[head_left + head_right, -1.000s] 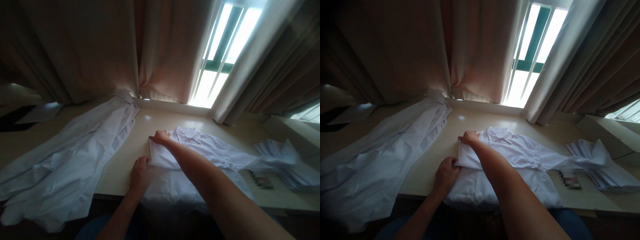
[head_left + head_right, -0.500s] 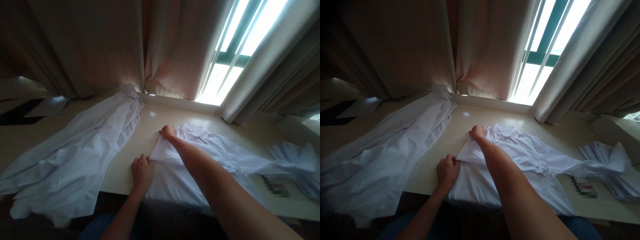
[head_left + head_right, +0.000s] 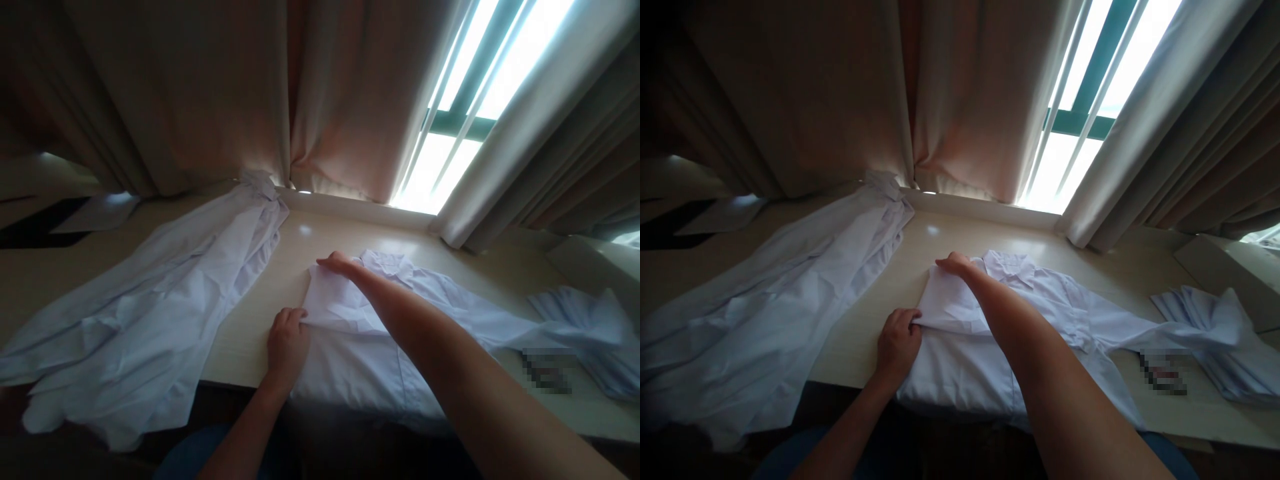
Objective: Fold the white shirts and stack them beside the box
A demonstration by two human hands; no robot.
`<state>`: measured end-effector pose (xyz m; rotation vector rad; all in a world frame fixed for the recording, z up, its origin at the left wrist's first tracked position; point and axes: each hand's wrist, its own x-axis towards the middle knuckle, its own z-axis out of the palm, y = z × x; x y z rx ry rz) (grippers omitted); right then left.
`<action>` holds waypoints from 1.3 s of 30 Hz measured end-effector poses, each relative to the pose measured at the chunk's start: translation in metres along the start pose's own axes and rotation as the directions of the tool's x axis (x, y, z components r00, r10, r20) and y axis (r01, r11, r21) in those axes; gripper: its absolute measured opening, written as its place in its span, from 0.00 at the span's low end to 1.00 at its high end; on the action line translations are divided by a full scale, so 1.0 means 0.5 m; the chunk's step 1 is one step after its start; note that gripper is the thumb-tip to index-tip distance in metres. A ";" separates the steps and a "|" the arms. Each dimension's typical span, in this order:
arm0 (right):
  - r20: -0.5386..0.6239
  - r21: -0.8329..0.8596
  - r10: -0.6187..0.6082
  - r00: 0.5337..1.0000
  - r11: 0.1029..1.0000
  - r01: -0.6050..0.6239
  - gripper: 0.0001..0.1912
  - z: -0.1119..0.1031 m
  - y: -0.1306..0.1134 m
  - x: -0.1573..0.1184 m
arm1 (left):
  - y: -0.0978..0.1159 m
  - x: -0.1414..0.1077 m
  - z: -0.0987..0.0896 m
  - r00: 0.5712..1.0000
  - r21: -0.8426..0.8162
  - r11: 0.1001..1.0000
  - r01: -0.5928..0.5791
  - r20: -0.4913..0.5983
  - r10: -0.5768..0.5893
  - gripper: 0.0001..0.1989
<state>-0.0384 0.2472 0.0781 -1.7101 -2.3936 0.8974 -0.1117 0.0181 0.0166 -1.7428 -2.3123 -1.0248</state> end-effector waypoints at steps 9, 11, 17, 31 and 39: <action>0.099 0.400 -0.226 0.969 0.901 0.169 0.16 -0.027 -0.023 -0.019 | 0.002 0.000 0.002 0.998 0.107 0.992 0.059 0.022 -0.062 0.09; 0.126 0.404 -0.261 0.957 0.895 0.191 0.21 -0.030 -0.023 -0.016 | 0.001 0.000 0.002 0.998 0.111 0.992 0.054 0.021 -0.057 0.09; 0.297 -0.055 -0.337 0.893 0.928 0.369 0.28 -0.036 -0.048 0.012 | 0.000 0.001 -0.001 0.999 0.103 0.994 0.033 0.030 -0.037 0.09; 0.163 -0.038 -0.383 0.909 0.919 0.393 0.11 -0.023 -0.044 0.031 | 0.006 0.000 -0.005 0.996 0.169 0.983 0.074 0.028 -0.080 0.06; -0.160 -0.069 -0.380 0.911 0.925 0.374 0.19 0.005 -0.017 0.015 | 0.002 0.003 -0.013 0.989 0.245 0.960 0.138 0.018 -0.147 0.06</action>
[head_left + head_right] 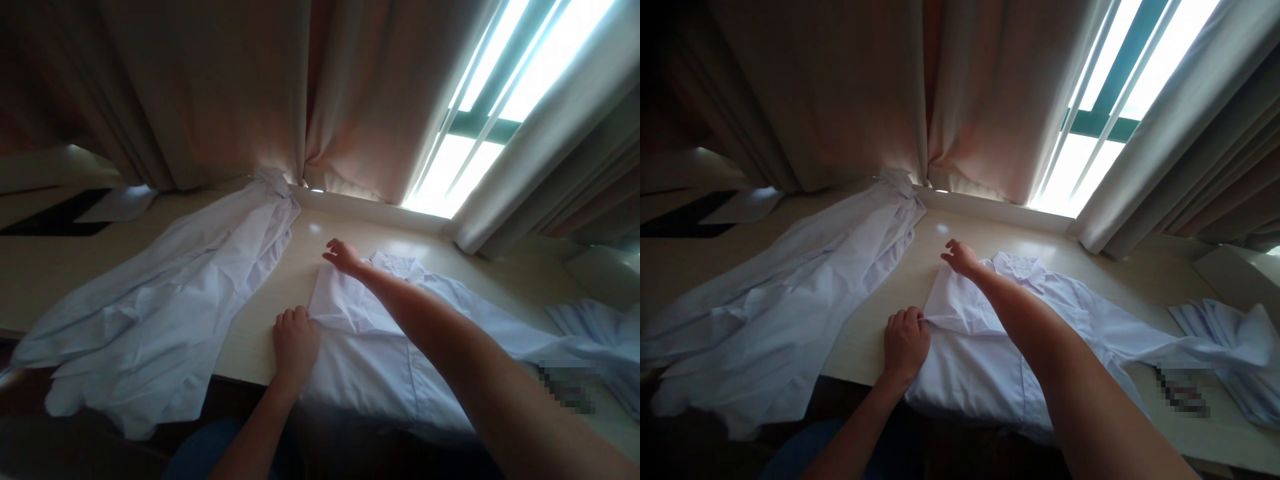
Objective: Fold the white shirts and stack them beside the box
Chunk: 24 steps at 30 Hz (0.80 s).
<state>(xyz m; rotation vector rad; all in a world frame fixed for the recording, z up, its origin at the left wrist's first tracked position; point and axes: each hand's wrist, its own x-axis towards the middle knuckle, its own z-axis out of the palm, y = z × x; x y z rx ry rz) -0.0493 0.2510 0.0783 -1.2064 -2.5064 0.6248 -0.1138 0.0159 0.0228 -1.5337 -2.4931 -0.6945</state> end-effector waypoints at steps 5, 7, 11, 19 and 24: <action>-0.164 -0.098 -0.021 0.986 0.995 0.005 0.18 -0.038 0.039 -0.088 | 0.004 0.008 -0.026 0.993 -0.279 0.958 -0.072 -0.110 0.043 0.10; -0.122 -0.175 -0.146 0.982 0.977 0.124 0.21 -0.032 0.043 -0.130 | 0.016 0.013 -0.035 0.982 -0.307 0.936 -0.172 -0.126 0.139 0.15; 0.075 -0.241 -0.318 0.945 0.914 0.326 0.27 0.016 0.029 -0.181 | 0.035 0.009 -0.019 0.938 -0.162 0.931 -0.327 0.063 0.341 0.27; 0.215 -0.221 -0.244 0.946 0.931 0.290 0.34 0.071 0.013 -0.166 | 0.016 -0.023 0.024 0.946 -0.005 0.957 -0.291 0.146 0.288 0.35; 0.089 -0.206 -0.205 0.975 0.954 0.219 0.30 0.053 0.026 -0.148 | 0.025 -0.020 0.026 0.962 0.041 0.970 -0.241 0.140 0.233 0.35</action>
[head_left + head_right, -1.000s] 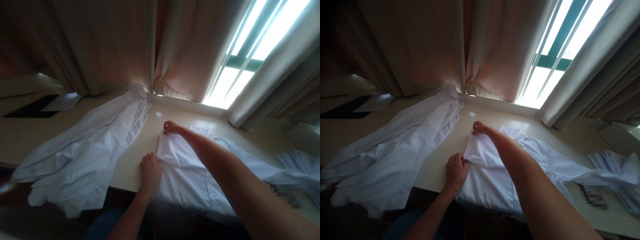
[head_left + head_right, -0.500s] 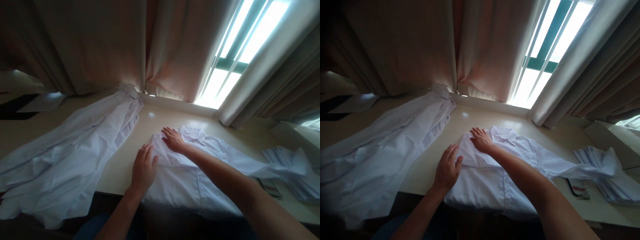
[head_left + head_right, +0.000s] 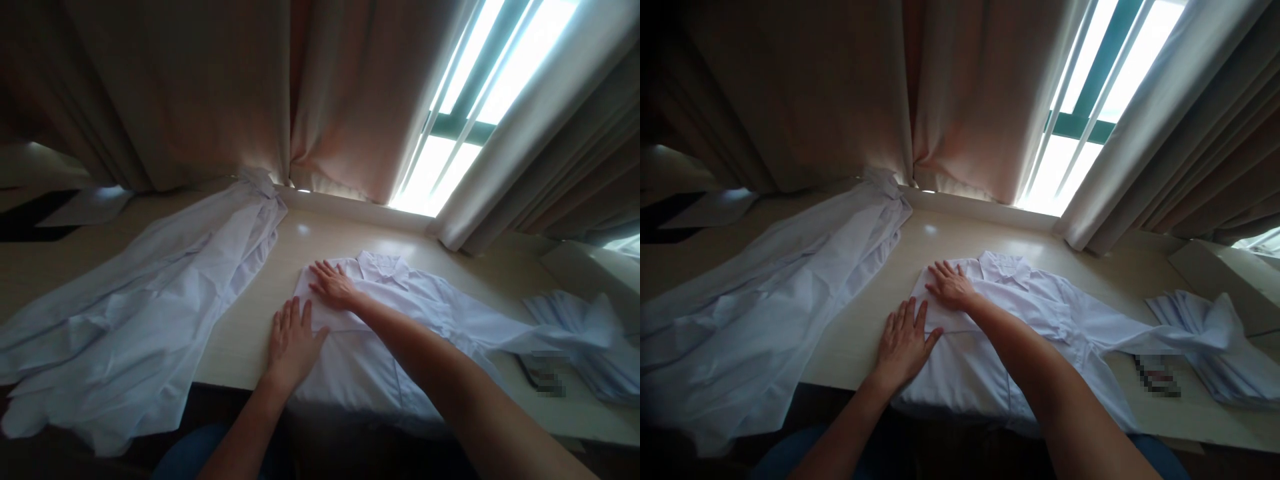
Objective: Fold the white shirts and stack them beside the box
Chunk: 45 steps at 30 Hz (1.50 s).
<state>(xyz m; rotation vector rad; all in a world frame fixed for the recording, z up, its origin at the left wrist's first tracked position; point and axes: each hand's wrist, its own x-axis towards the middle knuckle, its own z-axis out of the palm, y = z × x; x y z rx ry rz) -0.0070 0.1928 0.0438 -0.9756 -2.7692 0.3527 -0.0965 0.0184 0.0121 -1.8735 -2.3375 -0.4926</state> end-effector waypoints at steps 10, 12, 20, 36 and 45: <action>-0.132 -0.064 0.192 0.973 0.977 -0.201 0.21 -0.044 0.078 0.044 | 0.004 -0.002 -0.003 1.000 0.058 0.998 -0.002 0.005 0.002 0.37; -0.040 -0.103 0.106 0.993 0.989 -0.110 0.19 -0.049 0.066 0.067 | 0.004 -0.003 -0.004 1.000 0.064 0.998 -0.006 0.004 0.006 0.37; 0.094 -0.070 0.162 0.982 0.985 -0.156 0.13 -0.049 0.058 0.146 | 0.001 -0.005 -0.003 1.000 0.051 0.999 -0.007 0.005 0.007 0.37; -0.198 -0.051 0.302 0.933 0.947 -0.317 0.17 -0.044 0.031 0.120 | -0.003 -0.005 0.003 1.000 0.019 1.000 -0.005 -0.006 0.006 0.37; 0.069 -0.071 -0.169 0.983 0.982 0.174 0.33 0.022 -0.014 0.019 | -0.002 -0.003 0.008 1.000 0.022 1.000 -0.001 -0.004 0.001 0.38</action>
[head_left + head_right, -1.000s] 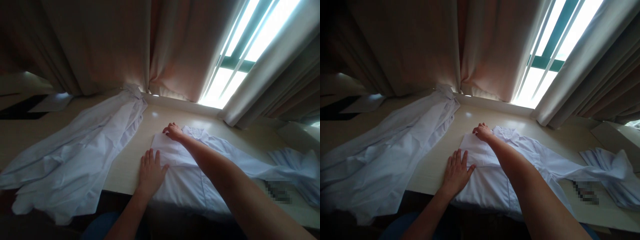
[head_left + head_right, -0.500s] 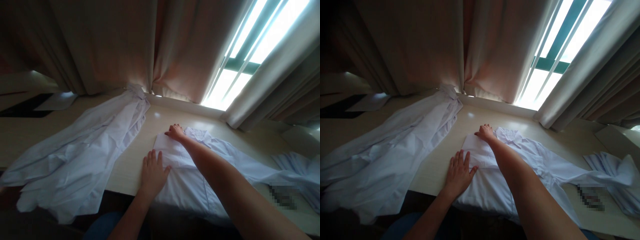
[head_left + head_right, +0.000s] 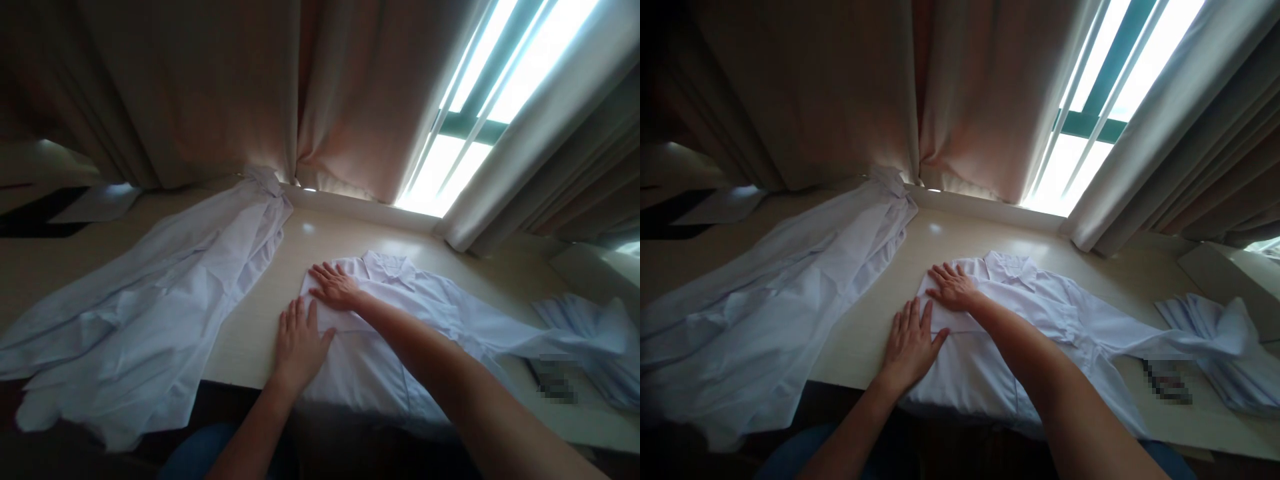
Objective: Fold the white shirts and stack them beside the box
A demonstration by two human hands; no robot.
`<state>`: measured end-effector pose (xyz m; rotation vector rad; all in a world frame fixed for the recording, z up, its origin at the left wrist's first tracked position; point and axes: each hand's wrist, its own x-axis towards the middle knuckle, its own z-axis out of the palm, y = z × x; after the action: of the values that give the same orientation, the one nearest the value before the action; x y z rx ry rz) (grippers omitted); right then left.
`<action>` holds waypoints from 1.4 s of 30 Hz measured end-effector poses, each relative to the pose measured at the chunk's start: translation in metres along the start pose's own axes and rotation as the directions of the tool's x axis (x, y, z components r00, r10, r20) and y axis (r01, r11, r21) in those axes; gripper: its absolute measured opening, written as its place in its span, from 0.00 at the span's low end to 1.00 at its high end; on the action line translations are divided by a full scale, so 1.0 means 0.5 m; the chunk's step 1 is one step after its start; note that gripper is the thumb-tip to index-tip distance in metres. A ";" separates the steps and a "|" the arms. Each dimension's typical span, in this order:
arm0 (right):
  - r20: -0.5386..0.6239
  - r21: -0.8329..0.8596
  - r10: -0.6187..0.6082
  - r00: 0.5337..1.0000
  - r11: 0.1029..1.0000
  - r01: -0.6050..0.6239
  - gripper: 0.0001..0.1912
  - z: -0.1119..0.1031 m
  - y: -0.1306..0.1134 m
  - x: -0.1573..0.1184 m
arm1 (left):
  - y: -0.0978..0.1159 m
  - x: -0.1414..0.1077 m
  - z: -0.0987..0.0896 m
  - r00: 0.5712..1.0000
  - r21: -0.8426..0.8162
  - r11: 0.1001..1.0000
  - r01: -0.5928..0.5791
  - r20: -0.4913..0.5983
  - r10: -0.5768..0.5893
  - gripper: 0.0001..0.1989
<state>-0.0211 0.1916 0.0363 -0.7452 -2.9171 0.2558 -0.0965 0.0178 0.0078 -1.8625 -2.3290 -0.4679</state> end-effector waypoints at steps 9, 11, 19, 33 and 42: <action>-0.214 -0.061 0.125 0.969 0.988 -0.141 0.33 -0.047 -0.039 -0.090 | -0.005 0.003 0.010 0.999 0.046 0.999 -0.021 0.033 0.020 0.40; -0.225 -0.078 0.137 0.965 0.984 -0.158 0.34 -0.058 -0.039 -0.182 | -0.006 0.004 0.015 0.999 0.059 0.998 -0.036 0.031 0.034 0.40; -0.069 -0.144 0.550 0.832 0.820 -0.554 0.27 -0.087 0.143 -0.594 | -0.006 0.011 0.031 0.996 0.091 0.995 -0.029 0.081 0.022 0.41; -0.568 0.199 0.738 0.366 0.554 -0.808 0.16 -0.113 0.138 -0.788 | 0.013 0.019 -0.006 0.986 0.123 0.980 -0.159 0.061 0.152 0.32; -0.400 0.114 0.756 0.519 0.602 -0.790 0.14 -0.108 0.136 -0.730 | 0.018 0.032 0.006 0.972 0.115 0.978 -0.173 0.180 0.151 0.31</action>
<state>0.3369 0.0808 0.0490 -1.8454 -2.0077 0.0263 -0.0911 0.0354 0.0108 -2.0808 -2.2206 -0.1383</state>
